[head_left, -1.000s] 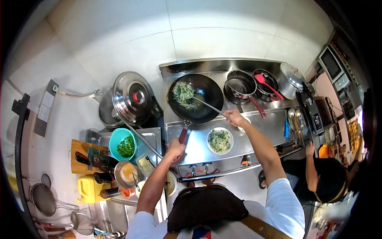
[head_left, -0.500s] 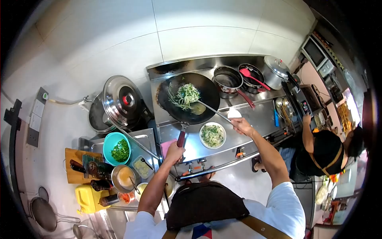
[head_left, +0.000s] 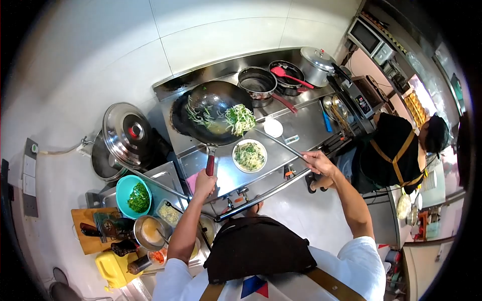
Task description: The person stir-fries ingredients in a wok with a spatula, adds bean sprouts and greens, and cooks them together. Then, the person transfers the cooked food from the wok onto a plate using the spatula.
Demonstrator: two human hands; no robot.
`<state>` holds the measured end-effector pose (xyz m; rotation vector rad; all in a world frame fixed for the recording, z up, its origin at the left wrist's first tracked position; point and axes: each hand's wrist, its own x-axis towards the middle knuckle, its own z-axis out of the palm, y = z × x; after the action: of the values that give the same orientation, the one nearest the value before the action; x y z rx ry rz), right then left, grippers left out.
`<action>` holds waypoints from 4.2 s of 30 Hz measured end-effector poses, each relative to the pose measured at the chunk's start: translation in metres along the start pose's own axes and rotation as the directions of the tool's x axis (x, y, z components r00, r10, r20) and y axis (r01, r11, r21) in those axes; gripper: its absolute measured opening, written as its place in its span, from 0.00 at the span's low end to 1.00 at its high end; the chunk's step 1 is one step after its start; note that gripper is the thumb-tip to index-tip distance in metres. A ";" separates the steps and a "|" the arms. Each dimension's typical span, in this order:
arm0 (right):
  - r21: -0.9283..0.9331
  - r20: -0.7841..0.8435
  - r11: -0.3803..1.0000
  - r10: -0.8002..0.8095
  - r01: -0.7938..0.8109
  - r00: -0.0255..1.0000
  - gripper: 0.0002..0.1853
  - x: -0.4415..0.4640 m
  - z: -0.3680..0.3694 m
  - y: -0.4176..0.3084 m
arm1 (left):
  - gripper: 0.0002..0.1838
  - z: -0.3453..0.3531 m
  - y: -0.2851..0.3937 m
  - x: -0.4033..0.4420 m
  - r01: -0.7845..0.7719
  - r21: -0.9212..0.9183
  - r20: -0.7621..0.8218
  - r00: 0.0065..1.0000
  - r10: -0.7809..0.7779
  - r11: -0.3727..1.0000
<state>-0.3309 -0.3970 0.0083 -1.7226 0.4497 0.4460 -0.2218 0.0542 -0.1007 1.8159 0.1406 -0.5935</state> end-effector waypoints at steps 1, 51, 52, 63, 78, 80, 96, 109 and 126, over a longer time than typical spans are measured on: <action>0.001 -0.013 1.000 0.014 -0.014 1.000 0.21 -0.011 -0.004 0.002 | 0.04 -0.001 0.001 0.003 0.006 0.009 -0.007 1.000 -0.006 1.000; -0.955 -0.265 0.224 -0.369 -0.192 0.891 0.13 -0.034 0.084 0.000 | 0.05 -0.007 -0.017 0.042 0.040 -0.096 -0.076 0.996 -0.047 0.995; -0.926 -0.310 0.328 -0.375 -0.187 0.874 0.14 -0.041 0.089 0.023 | 0.05 -0.007 -0.019 0.042 0.029 -0.114 -0.067 0.997 -0.037 0.993; -0.636 -0.499 0.762 -0.286 -0.121 0.818 0.21 -0.091 0.142 0.090 | 0.07 -0.013 -0.020 0.044 0.031 -0.193 0.011 1.000 -0.029 0.981; -0.625 -0.403 0.776 -0.411 0.082 0.817 0.22 -0.059 0.124 0.160 | 0.05 -0.008 0.002 0.029 0.058 -0.089 -0.051 0.997 -0.062 0.994; -0.285 -0.381 0.948 -0.247 0.141 0.891 0.22 -0.052 0.114 0.152 | 0.04 -0.006 -0.012 0.037 0.035 -0.129 -0.052 0.998 -0.042 0.991; 0.247 0.168 0.963 0.065 -0.106 0.984 0.08 0.176 0.126 -0.188 | 0.04 0.003 -0.001 0.034 0.046 -0.030 -0.107 0.993 -0.049 0.998; -0.820 0.540 0.014 -0.312 0.572 0.782 0.25 0.182 0.119 -0.219 | 0.11 -0.025 -0.027 0.057 -0.006 0.252 -0.208 0.976 0.060 0.968; -0.943 0.332 -0.042 -0.227 0.331 0.916 0.28 0.110 0.149 -0.181 | 0.15 -0.016 -0.026 0.052 0.114 0.238 -0.174 0.982 -0.073 0.965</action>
<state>-0.1500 -0.2239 0.0727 -3.1432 -0.5607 0.5634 -0.1813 0.0671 -0.1435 2.1103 0.2756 -0.5463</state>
